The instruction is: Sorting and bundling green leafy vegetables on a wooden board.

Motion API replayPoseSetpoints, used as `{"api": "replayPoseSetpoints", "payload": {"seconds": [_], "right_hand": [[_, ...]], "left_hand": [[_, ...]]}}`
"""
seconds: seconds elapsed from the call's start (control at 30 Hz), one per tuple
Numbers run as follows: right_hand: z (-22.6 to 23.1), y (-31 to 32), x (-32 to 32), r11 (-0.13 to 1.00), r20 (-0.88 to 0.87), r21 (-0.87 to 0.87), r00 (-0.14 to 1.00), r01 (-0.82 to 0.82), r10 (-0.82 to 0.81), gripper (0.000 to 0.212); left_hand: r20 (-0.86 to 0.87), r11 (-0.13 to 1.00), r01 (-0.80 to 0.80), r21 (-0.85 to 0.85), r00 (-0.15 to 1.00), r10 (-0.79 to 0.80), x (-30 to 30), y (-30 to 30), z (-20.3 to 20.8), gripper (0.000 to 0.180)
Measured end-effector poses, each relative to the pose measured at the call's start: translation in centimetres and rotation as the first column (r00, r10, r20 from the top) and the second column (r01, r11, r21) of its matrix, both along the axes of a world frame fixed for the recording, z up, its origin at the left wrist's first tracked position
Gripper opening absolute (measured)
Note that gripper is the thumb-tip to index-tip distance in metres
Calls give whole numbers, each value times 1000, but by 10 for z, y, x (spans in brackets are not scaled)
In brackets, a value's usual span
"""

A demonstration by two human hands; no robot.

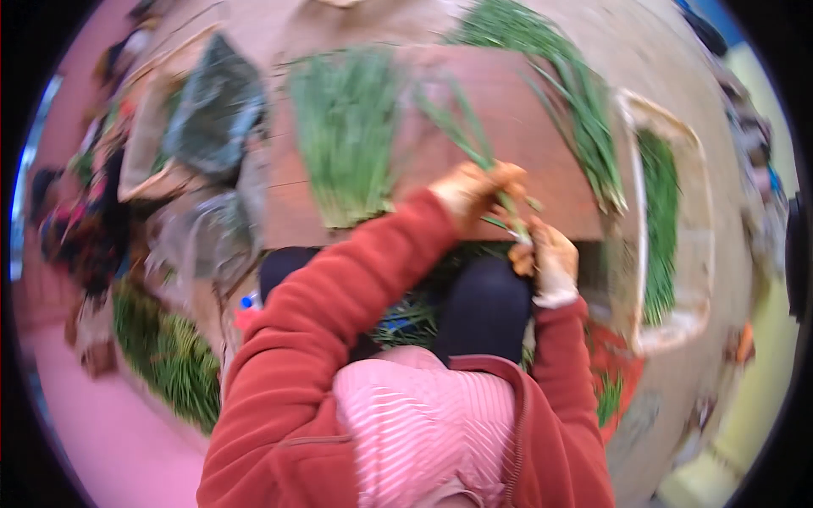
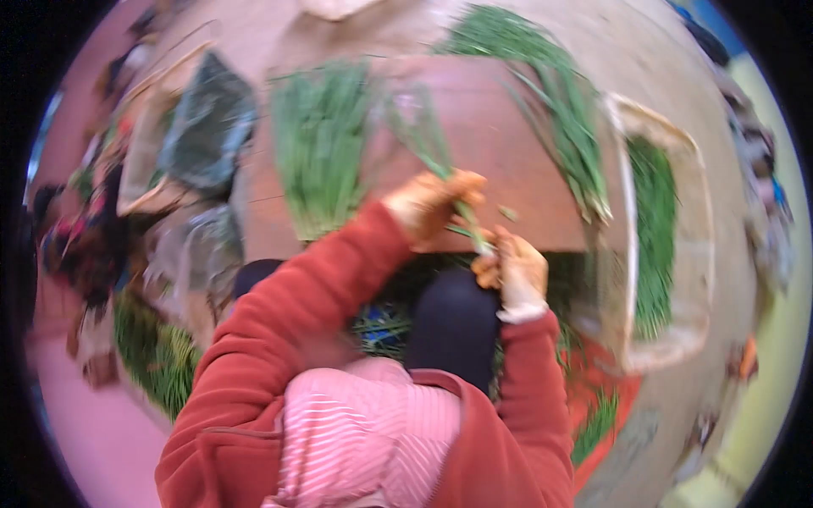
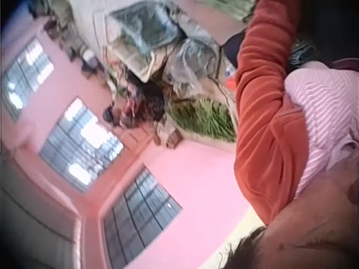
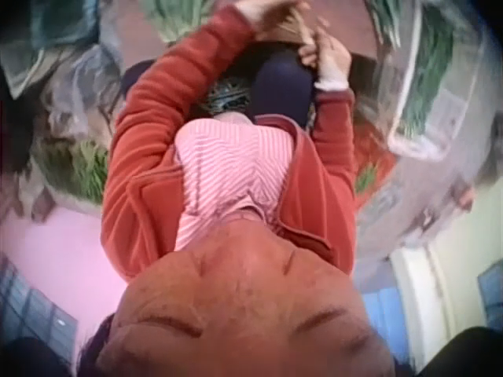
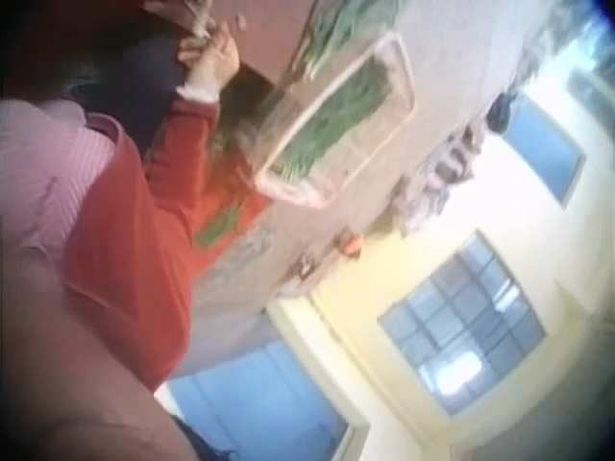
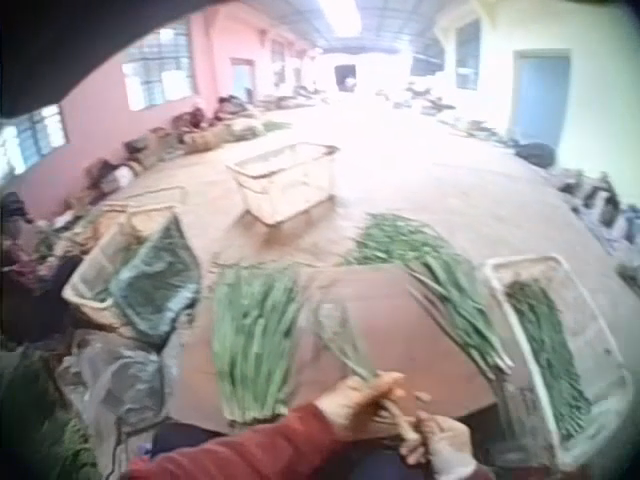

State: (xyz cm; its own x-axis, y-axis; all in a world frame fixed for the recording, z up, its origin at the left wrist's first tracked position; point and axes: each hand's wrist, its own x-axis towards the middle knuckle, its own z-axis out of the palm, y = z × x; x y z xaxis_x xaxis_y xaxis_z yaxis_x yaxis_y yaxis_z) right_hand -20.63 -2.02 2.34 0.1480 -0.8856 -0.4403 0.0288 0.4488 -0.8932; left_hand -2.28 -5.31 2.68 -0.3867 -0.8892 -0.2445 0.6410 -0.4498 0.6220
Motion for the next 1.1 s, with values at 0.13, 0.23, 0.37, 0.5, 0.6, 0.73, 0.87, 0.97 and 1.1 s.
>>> {"api": "replayPoseSetpoints", "payload": {"seconds": [0.13,0.23,0.37,0.5,0.6,0.73,0.87,0.97,1.1], "right_hand": [[-30,3,-59,981,-220,-58,956,184,-193,29],[-53,8,-90,694,-694,-672,545,-259,-470,29],[25,19,-27,767,-605,-585,772,-264,-196,31],[9,5,-17,610,-629,-692,737,-386,-246,21],[3,7,-16,843,-415,-523,902,-129,-119,12],[-15,2,-28,923,-392,-384,906,-4,-159,12],[-46,14,-81,914,-797,-319,593,-250,-116,18],[-55,30,-110,894,-926,-250,361,-373,-108,31],[-6,-10,-121,734,-666,-678,434,-14,-607,15]], "left_hand": [[-36,997,71,-32,997,-72,-6,-12,-19,24],[-63,993,111,-38,992,-114,-18,-12,-15,21],[-8,994,106,-36,994,-107,-24,-7,-26,20],[34,992,122,-34,992,-121,-37,-5,-18,22],[61,990,133,-45,990,-130,-34,-5,-25,22],[14,992,128,-13,992,-128,-34,-6,-27,23],[-29,994,109,11,994,-109,-25,-8,-19,24],[-45,993,50,108,998,-46,-14,-10,-25,25],[1,911,-143,386,988,155,-20,-11,-30,23]]}}
